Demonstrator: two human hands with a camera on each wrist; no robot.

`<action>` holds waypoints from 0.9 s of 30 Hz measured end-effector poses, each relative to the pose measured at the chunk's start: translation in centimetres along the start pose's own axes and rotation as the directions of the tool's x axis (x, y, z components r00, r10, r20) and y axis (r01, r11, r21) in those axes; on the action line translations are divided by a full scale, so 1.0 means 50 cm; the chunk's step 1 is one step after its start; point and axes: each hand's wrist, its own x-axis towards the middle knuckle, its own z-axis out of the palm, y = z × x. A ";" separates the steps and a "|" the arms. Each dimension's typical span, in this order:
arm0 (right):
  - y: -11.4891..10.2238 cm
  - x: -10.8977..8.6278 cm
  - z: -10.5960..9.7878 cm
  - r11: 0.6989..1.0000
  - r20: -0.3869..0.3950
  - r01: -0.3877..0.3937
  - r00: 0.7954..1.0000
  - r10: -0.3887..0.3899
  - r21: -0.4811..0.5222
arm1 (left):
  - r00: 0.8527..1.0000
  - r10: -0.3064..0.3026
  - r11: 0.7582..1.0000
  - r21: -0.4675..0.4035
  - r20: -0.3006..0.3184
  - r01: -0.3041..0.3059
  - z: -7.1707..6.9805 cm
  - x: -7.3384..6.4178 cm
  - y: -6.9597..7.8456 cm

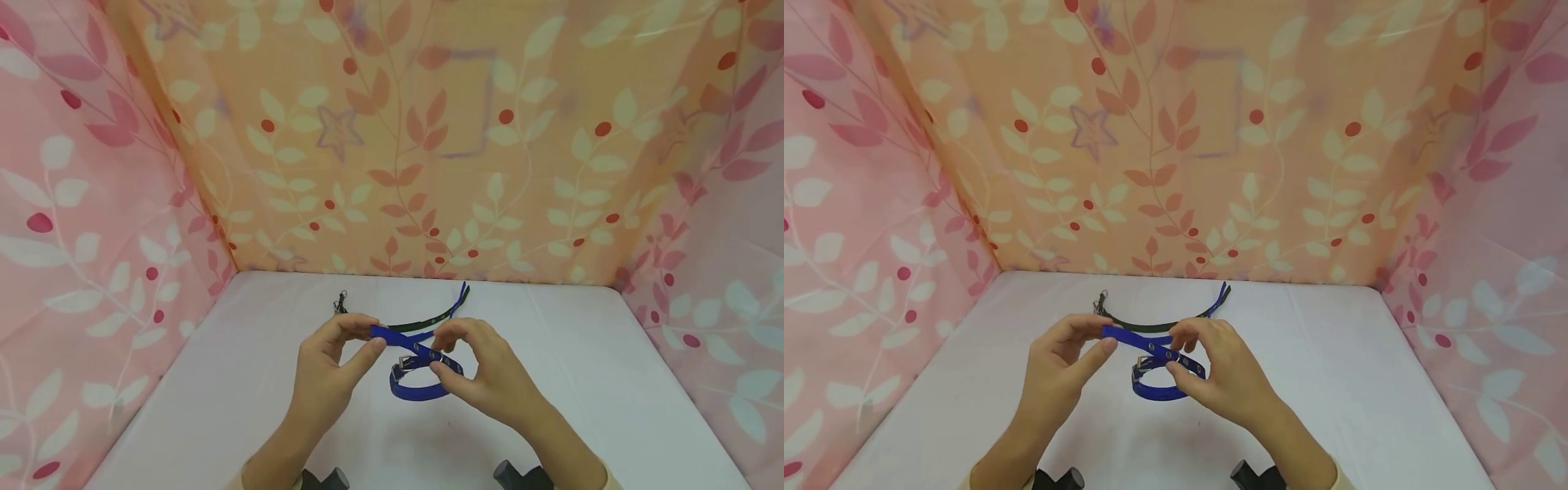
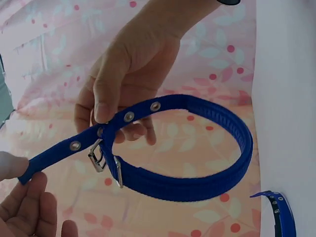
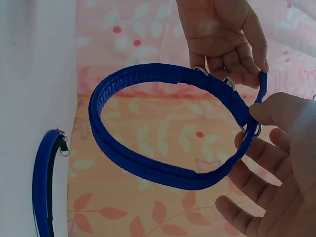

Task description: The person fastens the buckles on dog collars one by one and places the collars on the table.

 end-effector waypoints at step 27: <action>-0.002 0.000 0.017 0.966 -0.159 0.176 0.976 -0.147 0.188 | 0.875 -0.277 0.956 0.208 0.397 0.208 0.036 -0.003 -0.040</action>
